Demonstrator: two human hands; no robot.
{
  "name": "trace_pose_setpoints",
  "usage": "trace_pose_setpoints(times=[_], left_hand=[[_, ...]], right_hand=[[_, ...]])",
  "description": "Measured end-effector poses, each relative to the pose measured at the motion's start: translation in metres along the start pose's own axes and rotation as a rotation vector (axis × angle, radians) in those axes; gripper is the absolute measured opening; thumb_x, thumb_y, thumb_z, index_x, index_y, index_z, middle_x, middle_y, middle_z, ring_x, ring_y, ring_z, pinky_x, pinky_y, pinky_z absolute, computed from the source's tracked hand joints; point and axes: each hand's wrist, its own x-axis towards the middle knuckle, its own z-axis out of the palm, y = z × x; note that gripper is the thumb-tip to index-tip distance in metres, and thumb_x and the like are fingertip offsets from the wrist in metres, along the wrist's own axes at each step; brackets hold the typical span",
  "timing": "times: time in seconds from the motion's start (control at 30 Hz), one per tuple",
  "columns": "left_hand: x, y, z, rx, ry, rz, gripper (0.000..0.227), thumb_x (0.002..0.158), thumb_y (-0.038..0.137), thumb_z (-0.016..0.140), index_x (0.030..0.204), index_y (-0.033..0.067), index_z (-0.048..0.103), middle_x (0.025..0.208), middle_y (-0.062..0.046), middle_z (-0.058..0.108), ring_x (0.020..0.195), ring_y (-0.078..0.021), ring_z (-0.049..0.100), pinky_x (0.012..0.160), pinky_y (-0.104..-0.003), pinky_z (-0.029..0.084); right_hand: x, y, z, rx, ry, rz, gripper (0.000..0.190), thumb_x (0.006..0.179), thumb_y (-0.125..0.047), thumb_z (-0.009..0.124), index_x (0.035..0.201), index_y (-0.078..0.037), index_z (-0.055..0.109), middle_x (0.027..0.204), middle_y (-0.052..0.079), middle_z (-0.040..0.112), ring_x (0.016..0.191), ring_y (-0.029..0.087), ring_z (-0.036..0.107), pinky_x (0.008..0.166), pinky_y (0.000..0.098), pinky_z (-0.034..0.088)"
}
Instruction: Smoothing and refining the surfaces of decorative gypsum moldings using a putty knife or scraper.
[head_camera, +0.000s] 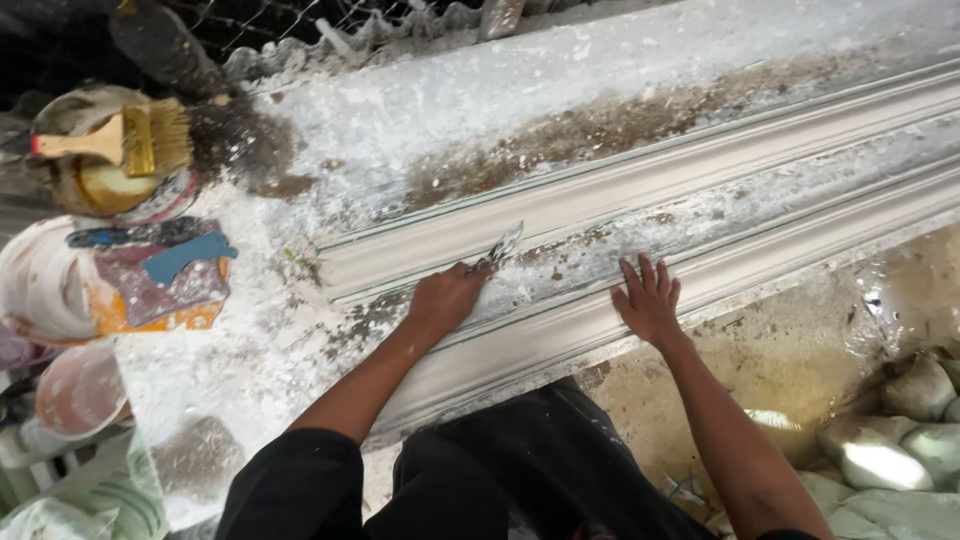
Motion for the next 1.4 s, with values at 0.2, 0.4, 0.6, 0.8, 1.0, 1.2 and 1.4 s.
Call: trace_pose_setpoints(times=[0.2, 0.4, 0.6, 0.8, 1.0, 1.2, 1.4], left_hand=[[-0.052, -0.032, -0.042, 0.033, -0.009, -0.042, 0.036, 0.092, 0.026, 0.063, 0.128, 0.0293, 0.07, 0.101, -0.01, 0.073, 0.058, -0.0293, 0.071, 0.044, -0.043, 0.056], [0.042, 0.034, 0.028, -0.012, -0.071, -0.101, 0.036, 0.098, 0.019, 0.054, 0.13, 0.0244, 0.069, 0.102, -0.016, 0.069, 0.065, -0.034, 0.071, 0.054, -0.048, 0.059], [0.154, 0.136, 0.09, -0.129, -0.061, -0.082, 0.037, 0.101, 0.014, 0.051, 0.134, 0.0202, 0.065, 0.106, -0.017, 0.069, 0.083, -0.0371, 0.073, 0.069, -0.052, 0.06], [0.105, 0.093, 0.041, -0.048, -0.129, -0.073, 0.041, 0.092, 0.025, 0.062, 0.133, 0.0271, 0.066, 0.11, -0.013, 0.069, 0.075, -0.0371, 0.072, 0.062, -0.051, 0.06], [0.168, 0.149, 0.08, -0.023, -0.088, -0.156, 0.035, 0.099, 0.026, 0.057, 0.131, 0.03, 0.068, 0.1, -0.014, 0.071, 0.078, -0.0361, 0.072, 0.067, -0.051, 0.059], [0.354, 0.305, 0.21, -0.044, -0.001, -0.118, 0.034, 0.102, 0.022, 0.054, 0.132, 0.0262, 0.069, 0.11, -0.018, 0.071, 0.089, -0.0399, 0.072, 0.076, -0.053, 0.059], [0.355, 0.321, 0.187, -0.014, -0.071, -0.13, 0.044, 0.092, 0.022, 0.062, 0.133, 0.0349, 0.068, 0.118, -0.013, 0.071, 0.087, -0.0379, 0.073, 0.075, -0.052, 0.059]], right_hand=[[-0.006, -0.011, -0.008, 0.061, 0.031, -0.012, 0.07, 0.099, -0.061, 0.035, 0.16, -0.027, 0.029, 0.17, 0.015, 0.013, 0.154, 0.047, 0.001, 0.117, 0.0711, -0.001], [-0.005, -0.023, -0.016, 0.035, 0.015, 0.048, 0.069, 0.101, -0.058, 0.033, 0.162, -0.027, 0.027, 0.171, 0.015, 0.013, 0.155, 0.047, -0.003, 0.118, 0.0712, -0.003], [-0.006, -0.013, -0.018, 0.057, -0.002, -0.003, 0.071, 0.101, -0.059, 0.036, 0.162, -0.025, 0.023, 0.171, 0.016, 0.009, 0.155, 0.047, -0.004, 0.119, 0.069, -0.003], [-0.02, 0.1, -0.03, 0.132, 0.174, -0.055, 0.073, 0.103, -0.058, 0.041, 0.165, -0.025, 0.019, 0.175, 0.016, 0.003, 0.159, 0.041, 0.0, 0.124, 0.0674, 0.002], [0.013, 0.205, -0.06, 0.144, 0.098, 0.185, 0.078, 0.099, -0.058, 0.044, 0.163, -0.023, 0.017, 0.171, 0.02, -0.003, 0.155, 0.049, -0.008, 0.119, 0.0674, 0.004], [0.044, 0.24, -0.052, 0.052, 0.212, -0.064, 0.071, 0.105, -0.056, 0.04, 0.164, -0.02, 0.025, 0.172, 0.023, 0.001, 0.156, 0.052, -0.003, 0.122, 0.0693, 0.005], [0.055, 0.349, -0.099, 0.139, 0.182, -0.098, 0.074, 0.102, -0.057, 0.043, 0.163, -0.017, 0.028, 0.17, 0.025, 0.001, 0.154, 0.053, -0.005, 0.121, 0.0682, 0.004]])
